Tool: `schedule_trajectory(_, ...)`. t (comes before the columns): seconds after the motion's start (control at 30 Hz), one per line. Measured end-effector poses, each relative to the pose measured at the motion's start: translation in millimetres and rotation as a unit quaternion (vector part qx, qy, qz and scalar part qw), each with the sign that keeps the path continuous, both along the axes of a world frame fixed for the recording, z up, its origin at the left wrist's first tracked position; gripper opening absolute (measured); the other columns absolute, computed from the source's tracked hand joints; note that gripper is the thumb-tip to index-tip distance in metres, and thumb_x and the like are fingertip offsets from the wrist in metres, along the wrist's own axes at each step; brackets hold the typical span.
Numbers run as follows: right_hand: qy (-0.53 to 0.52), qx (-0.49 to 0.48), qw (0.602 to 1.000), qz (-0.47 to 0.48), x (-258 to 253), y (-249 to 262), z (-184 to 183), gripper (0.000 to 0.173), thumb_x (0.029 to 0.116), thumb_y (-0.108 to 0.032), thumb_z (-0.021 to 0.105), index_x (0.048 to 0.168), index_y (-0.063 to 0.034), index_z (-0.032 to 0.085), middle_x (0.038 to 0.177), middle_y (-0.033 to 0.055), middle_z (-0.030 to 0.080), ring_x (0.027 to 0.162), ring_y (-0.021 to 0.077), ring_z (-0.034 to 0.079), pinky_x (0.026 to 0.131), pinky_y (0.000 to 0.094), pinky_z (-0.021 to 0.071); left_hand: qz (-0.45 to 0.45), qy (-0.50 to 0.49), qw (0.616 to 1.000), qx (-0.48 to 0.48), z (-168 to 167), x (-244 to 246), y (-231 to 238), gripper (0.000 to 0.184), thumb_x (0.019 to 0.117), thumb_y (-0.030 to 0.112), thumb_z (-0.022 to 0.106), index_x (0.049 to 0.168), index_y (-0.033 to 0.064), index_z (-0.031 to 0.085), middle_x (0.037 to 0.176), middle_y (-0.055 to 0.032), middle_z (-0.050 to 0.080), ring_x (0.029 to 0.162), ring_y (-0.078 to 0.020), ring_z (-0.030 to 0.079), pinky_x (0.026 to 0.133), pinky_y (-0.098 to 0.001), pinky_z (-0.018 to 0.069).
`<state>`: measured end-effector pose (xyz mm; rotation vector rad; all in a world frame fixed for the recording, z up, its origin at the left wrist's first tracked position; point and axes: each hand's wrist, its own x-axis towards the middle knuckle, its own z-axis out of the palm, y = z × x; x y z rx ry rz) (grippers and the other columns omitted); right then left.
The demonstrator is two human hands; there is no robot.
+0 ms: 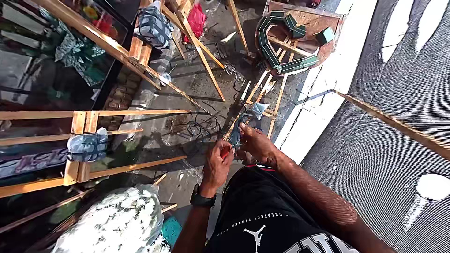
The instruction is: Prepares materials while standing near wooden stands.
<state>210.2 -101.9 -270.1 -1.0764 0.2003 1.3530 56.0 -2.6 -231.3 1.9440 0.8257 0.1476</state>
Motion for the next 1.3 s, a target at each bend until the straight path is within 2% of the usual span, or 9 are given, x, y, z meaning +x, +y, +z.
schedule_trajectory(0.13,-0.005,0.003,0.999,-0.049,2,9,-3,0.015,0.1019,-0.017,0.064,0.111,-0.005,0.063,0.096,0.0082,0.068,0.083,0.0174,0.067,0.078,0.0375,0.0588,-0.021,0.009,0.999,0.031,-4,-17,-8,0.016,0.0916,0.015,0.068,0.101,0.0022,0.069,0.091,-0.0098,0.066,0.077,-0.0163,0.062,0.071,-0.0346,0.0552)
schedule_trajectory(0.3,-0.061,0.07,0.996,0.012,-1,5,0,0.011,0.1022,-0.012,0.061,0.111,-0.005,0.061,0.098,0.0084,0.067,0.084,0.0175,0.067,0.079,0.0381,0.0588,0.022,-0.003,0.999,-0.023,-11,-32,-12,0.017,0.0898,0.015,0.07,0.1,0.0016,0.067,0.087,-0.0057,0.063,0.073,-0.0105,0.057,0.066,-0.0271,0.0507)
schedule_trajectory(0.47,-0.189,0.097,0.972,0.098,-5,0,7,0.011,0.1015,-0.008,0.06,0.109,-0.0012,0.062,0.093,0.0082,0.067,0.085,0.017,0.067,0.083,0.038,0.0591,0.048,-0.042,0.996,-0.056,-15,-30,-6,0.037,0.0967,0.029,0.063,0.118,0.0001,0.068,0.107,-0.0089,0.069,0.092,-0.0131,0.066,0.081,-0.032,0.0567)
schedule_trajectory(0.63,-0.314,0.117,0.927,0.168,-8,-5,13,0.015,0.0998,-0.011,0.064,0.11,-0.0003,0.066,0.089,0.0062,0.069,0.083,0.014,0.068,0.082,0.0358,0.0592,0.144,-0.111,0.967,-0.179,-3,-8,3,0.029,0.1011,0.025,0.059,0.116,0.0016,0.067,0.087,-0.0006,0.067,0.053,-0.0045,0.052,0.048,-0.0218,0.0482)
schedule_trajectory(0.77,-0.379,0.097,0.893,0.222,-11,-10,17,0.02,0.0972,-0.019,0.069,0.108,-0.0039,0.064,0.089,0.0036,0.07,0.079,0.0117,0.068,0.075,0.0334,0.0585,0.132,-0.109,0.968,-0.184,3,2,8,0.013,0.0953,0.011,0.067,0.105,0.0023,0.071,0.082,-0.0011,0.069,0.053,-0.0062,0.055,0.05,-0.0229,0.0501)
schedule_trajectory(0.9,-0.318,0.057,0.927,0.192,-6,-11,17,0.031,0.0969,-0.024,0.069,0.12,-0.0041,0.063,0.108,0.0076,0.07,0.094,0.0169,0.069,0.085,0.0375,0.0598,0.11,-0.085,0.979,-0.152,2,3,10,0.009,0.0937,0.011,0.068,0.098,0.0036,0.07,0.077,-0.0004,0.066,0.056,-0.0071,0.057,0.052,-0.0245,0.0505)
schedule_trajectory(1.07,-0.136,0.034,0.988,0.068,-6,2,20,0.019,0.1017,-0.019,0.064,0.113,-0.0039,0.064,0.098,0.0073,0.068,0.084,0.0172,0.068,0.079,0.0365,0.0602,0.065,-0.007,0.995,-0.079,3,-4,6,0.015,0.0926,0.017,0.07,0.101,0.0056,0.072,0.087,-0.0008,0.07,0.077,-0.0065,0.065,0.073,-0.028,0.0559)
schedule_trajectory(1.17,-0.167,0.055,0.983,0.052,-7,8,16,0.01,0.0963,-0.008,0.069,0.1,-0.0032,0.061,0.087,0.007,0.066,0.077,0.0163,0.066,0.076,0.0365,0.0599,0.075,0.002,0.996,-0.047,1,-7,3,0.015,0.0921,0.017,0.071,0.099,0.0044,0.071,0.086,-0.0014,0.068,0.077,-0.007,0.064,0.073,-0.0281,0.0553)
schedule_trajectory(1.3,-0.237,0.082,0.966,0.066,-10,7,12,0.01,0.0948,-0.006,0.071,0.099,-0.0003,0.064,0.086,0.0093,0.067,0.076,0.0176,0.067,0.076,0.0368,0.061,0.093,-0.04,0.992,-0.079,-1,-10,2,0.013,0.0904,0.011,0.072,0.099,0.0032,0.067,0.085,-0.0016,0.067,0.073,-0.0072,0.062,0.068,-0.025,0.054)
